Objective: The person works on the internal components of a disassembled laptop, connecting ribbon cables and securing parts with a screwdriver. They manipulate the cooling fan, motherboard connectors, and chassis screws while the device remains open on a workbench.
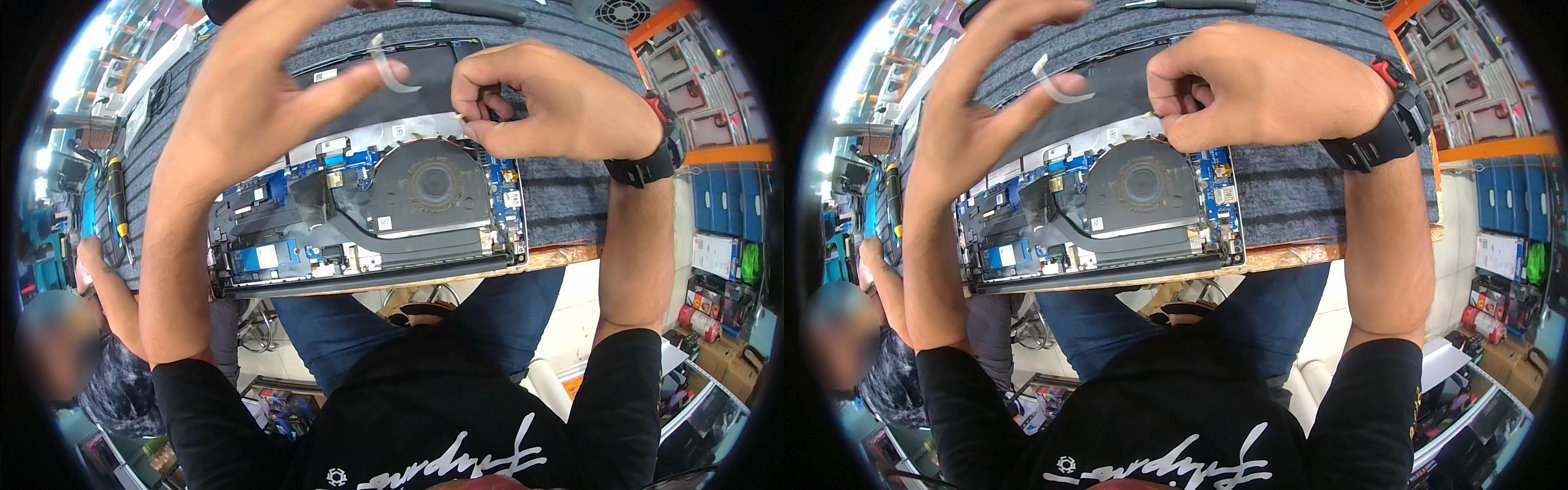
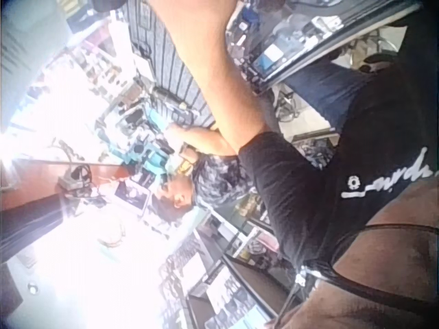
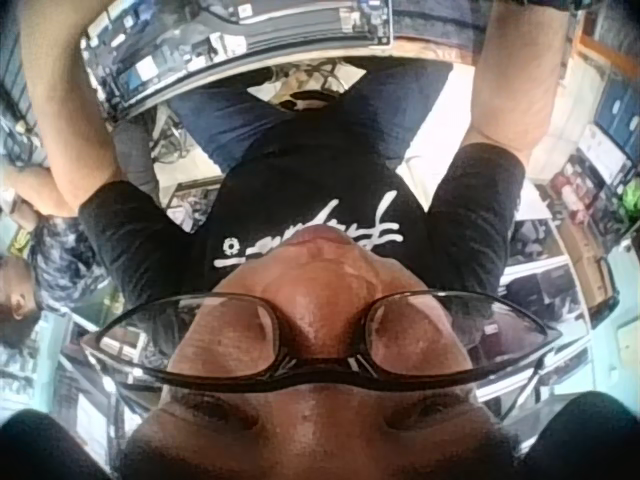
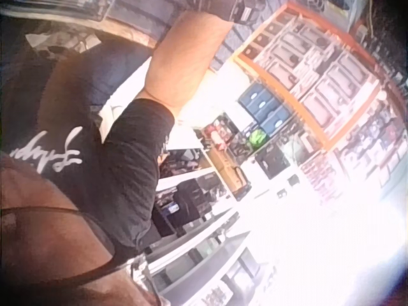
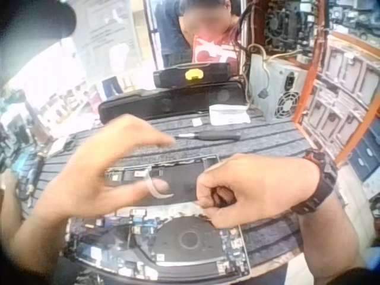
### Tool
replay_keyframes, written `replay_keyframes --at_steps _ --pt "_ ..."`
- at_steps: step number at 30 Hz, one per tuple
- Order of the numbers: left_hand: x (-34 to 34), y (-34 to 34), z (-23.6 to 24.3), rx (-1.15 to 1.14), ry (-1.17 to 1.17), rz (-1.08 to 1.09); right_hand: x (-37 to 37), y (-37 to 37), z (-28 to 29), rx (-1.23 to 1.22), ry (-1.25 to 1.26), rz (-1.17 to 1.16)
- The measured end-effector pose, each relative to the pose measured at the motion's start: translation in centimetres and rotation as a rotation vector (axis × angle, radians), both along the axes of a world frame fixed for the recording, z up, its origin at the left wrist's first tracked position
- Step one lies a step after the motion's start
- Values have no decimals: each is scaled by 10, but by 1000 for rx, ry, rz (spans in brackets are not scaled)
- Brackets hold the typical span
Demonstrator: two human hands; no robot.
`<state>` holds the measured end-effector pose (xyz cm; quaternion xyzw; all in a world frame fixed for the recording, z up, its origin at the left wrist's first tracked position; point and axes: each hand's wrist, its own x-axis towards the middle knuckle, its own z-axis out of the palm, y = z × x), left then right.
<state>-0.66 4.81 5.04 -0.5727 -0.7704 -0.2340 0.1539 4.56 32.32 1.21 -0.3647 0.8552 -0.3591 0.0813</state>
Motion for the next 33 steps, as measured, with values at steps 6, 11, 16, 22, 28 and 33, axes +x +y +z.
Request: replay_keyframes --at_steps 6,11,16,22,28,33 --pt "7 -42 8 157 158 210 0 0 -4 70 46 5" --pt "71 -53 0 190 96 310 4 6 -1 85 32 -13" --pt "140 -15 -41 -165 -107 64 3 -2 -6 104 68 -29" --pt "147 5 -68 -130 -102 168 10 -2 4 150 123 -11" --pt "147 4 -69 -139 -101 163 12 4 9 174 98 -8" --pt "146 4 -70 -133 -104 158 13 2 12 103 58 32"
